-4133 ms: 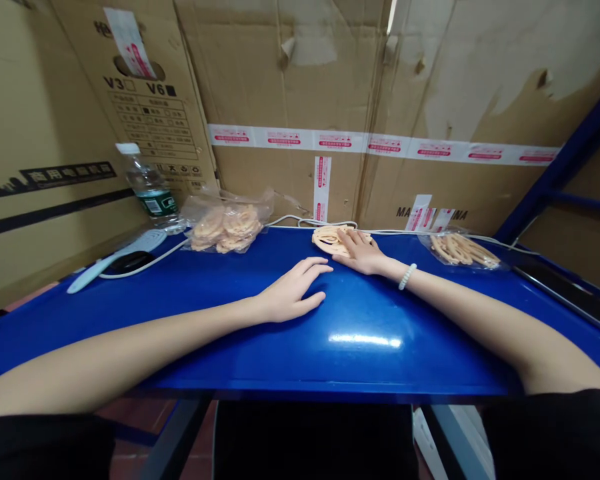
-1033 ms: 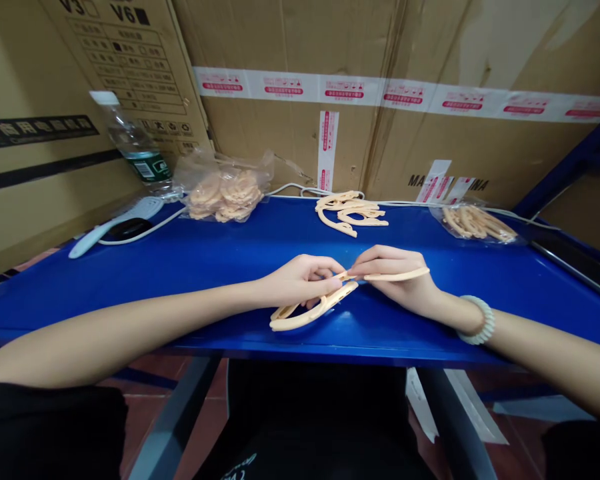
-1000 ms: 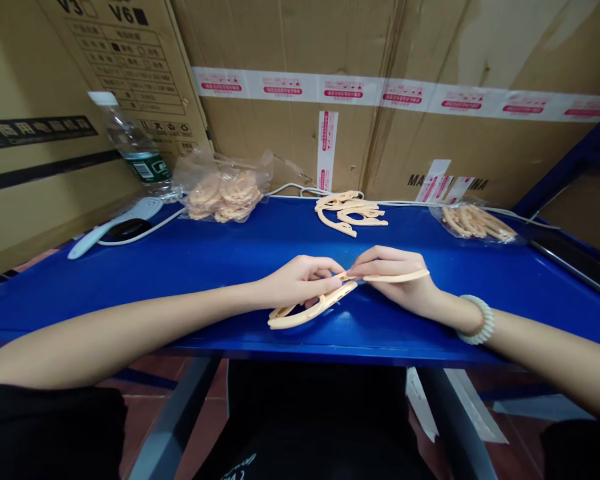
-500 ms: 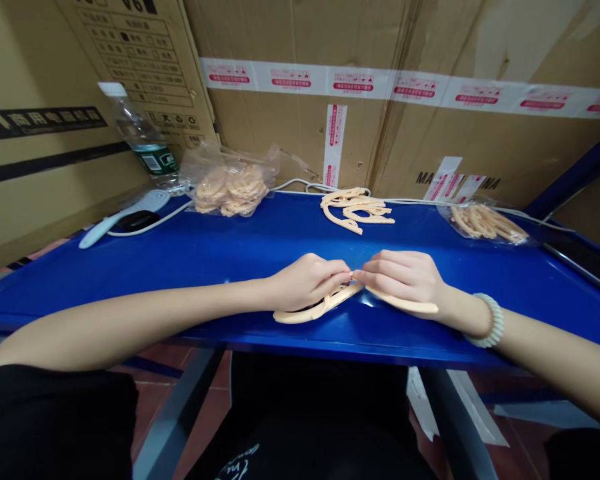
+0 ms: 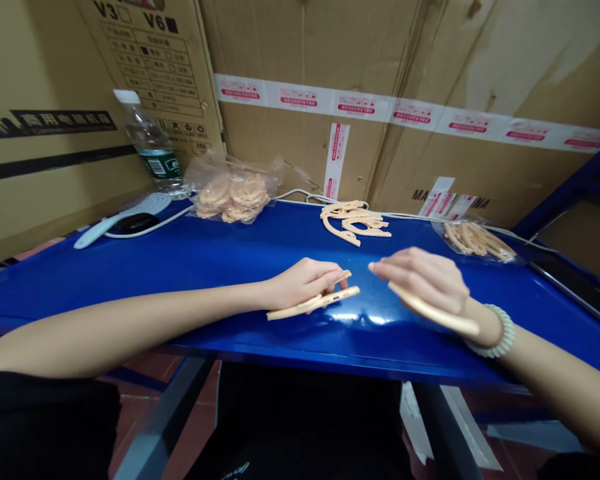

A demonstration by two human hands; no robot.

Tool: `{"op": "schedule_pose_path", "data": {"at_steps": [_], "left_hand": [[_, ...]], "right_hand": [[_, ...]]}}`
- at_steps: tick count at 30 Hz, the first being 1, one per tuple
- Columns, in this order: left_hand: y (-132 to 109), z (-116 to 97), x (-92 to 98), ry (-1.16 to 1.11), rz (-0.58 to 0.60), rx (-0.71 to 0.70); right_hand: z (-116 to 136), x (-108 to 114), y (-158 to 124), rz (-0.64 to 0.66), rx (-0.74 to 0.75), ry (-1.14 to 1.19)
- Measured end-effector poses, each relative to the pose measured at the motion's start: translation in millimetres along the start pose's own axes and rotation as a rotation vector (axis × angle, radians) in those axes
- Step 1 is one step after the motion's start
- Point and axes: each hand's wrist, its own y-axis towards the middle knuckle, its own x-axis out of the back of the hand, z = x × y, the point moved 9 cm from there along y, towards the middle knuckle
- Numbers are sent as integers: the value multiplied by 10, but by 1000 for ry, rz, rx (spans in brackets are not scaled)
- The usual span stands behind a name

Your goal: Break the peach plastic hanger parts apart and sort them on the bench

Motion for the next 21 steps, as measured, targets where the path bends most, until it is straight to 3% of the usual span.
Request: {"op": "schedule_pose_path", "data": {"at_steps": [3, 7, 9, 11, 15, 18, 21], "left_hand": [[43, 177, 3, -382, 15, 146], [91, 275, 148, -694, -151, 230], [75, 331, 228, -769, -270, 280], [53, 371, 263, -808, -339, 320], [36, 377, 266, -829, -354, 336], [23, 365, 265, -829, -350, 337], [21, 356, 268, -834, -339, 324]], "right_hand": [[-503, 258, -36, -109, -288, -22], [-1312, 139, -355, 198, -736, 177], [-1564, 27, -577, 304, -902, 332], [-1678, -113, -754, 375, -1012, 477], [-1687, -355, -985, 446, -1232, 596], [-1647, -388, -1021, 479, -1316, 502], [-1600, -363, -964, 576, -1257, 316]]}}
